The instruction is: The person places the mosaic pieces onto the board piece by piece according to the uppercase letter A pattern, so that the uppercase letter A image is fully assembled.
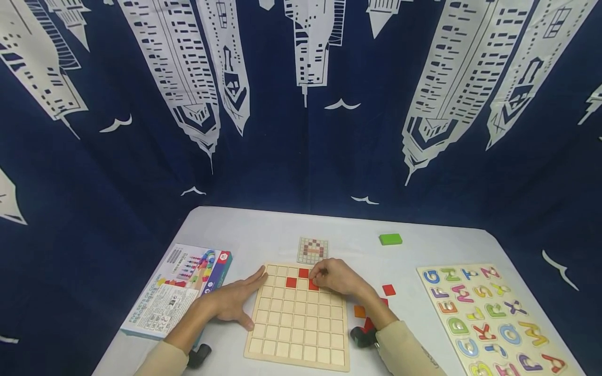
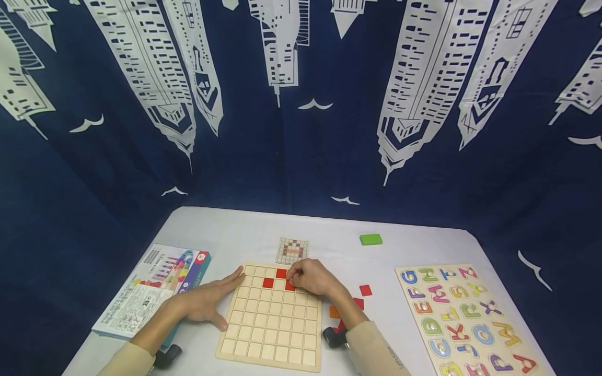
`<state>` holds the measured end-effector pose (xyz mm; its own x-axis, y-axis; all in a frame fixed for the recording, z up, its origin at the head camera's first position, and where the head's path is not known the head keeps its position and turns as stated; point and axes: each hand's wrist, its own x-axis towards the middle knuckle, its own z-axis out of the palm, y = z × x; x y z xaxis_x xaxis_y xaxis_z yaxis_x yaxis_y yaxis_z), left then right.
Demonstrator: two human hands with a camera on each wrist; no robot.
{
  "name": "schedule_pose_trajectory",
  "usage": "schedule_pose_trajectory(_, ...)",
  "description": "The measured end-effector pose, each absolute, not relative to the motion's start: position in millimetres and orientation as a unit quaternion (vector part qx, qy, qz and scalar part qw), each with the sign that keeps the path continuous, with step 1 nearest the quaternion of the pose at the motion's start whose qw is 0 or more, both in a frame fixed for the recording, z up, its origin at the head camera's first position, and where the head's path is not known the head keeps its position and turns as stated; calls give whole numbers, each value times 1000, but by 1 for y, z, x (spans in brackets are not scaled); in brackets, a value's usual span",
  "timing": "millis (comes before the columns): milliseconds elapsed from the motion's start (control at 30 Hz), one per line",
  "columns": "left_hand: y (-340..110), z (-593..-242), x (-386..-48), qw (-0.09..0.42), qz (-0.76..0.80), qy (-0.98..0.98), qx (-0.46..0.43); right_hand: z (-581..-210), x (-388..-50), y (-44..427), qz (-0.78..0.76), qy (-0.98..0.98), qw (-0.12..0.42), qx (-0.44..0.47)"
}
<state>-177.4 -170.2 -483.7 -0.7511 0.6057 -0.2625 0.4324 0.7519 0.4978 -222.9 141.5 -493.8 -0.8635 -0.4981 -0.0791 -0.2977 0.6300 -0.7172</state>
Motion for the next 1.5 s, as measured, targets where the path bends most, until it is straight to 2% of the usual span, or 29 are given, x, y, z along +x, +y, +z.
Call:
schedule_pose_trajectory(833, -170, -483, -177, 209, 206, 911, 288, -492, -222, 151, -382, 888, 119, -229)
schedule_pose_trajectory(1500, -172, -487, -179, 210, 211, 910, 288, -486, -217, 197, -370, 900, 142, -179)
